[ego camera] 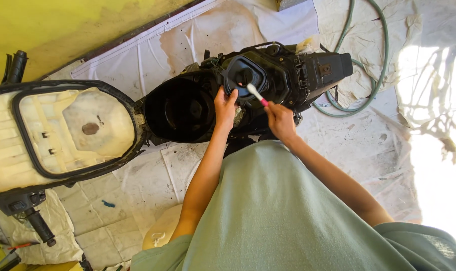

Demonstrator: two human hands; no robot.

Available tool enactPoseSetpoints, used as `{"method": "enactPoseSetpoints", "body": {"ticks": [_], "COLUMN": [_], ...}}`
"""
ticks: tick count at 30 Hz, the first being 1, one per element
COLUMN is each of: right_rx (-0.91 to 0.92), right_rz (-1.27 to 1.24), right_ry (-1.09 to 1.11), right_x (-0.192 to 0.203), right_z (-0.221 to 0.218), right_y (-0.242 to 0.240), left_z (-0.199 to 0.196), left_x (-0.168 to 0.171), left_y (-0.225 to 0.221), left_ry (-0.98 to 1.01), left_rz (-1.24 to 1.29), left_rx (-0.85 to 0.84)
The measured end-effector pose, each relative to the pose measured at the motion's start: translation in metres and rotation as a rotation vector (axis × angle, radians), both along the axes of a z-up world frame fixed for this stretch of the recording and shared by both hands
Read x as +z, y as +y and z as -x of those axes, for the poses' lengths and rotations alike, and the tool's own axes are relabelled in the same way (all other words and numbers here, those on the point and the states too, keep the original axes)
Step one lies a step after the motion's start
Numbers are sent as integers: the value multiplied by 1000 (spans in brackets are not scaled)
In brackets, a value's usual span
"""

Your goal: The person cleans the internal components of a disassembled motorcycle fuel tank using a water hose and a toothbrush. They rinse the tank's interior and scrub specific parts, including a black circular component, with the toothbrush.

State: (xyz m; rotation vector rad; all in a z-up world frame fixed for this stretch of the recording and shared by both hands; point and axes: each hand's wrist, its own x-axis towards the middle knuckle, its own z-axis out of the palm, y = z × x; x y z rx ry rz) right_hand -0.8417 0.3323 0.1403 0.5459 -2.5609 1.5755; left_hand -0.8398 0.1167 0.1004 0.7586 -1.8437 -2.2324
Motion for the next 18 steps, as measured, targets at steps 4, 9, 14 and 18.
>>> {"method": "enactPoseSetpoints", "body": {"ticks": [4, 9, 14, 18], "right_rx": [-40, -120, -157, -281], "right_rz": [-30, -11, 6, 26], "right_ry": [23, 16, -17, 6], "right_x": [7, 12, 18, 24], "right_z": [-2, -16, -30, -11], "right_y": [13, 20, 25, 46], "left_z": [6, 6, 1, 13], "left_x": [13, 32, 33, 11], "left_y": [13, 32, 47, 42], "left_ry": [54, 15, -12, -13], "left_rz": [78, -47, -109, -45], "left_rx": [-63, -67, -74, -136]}}
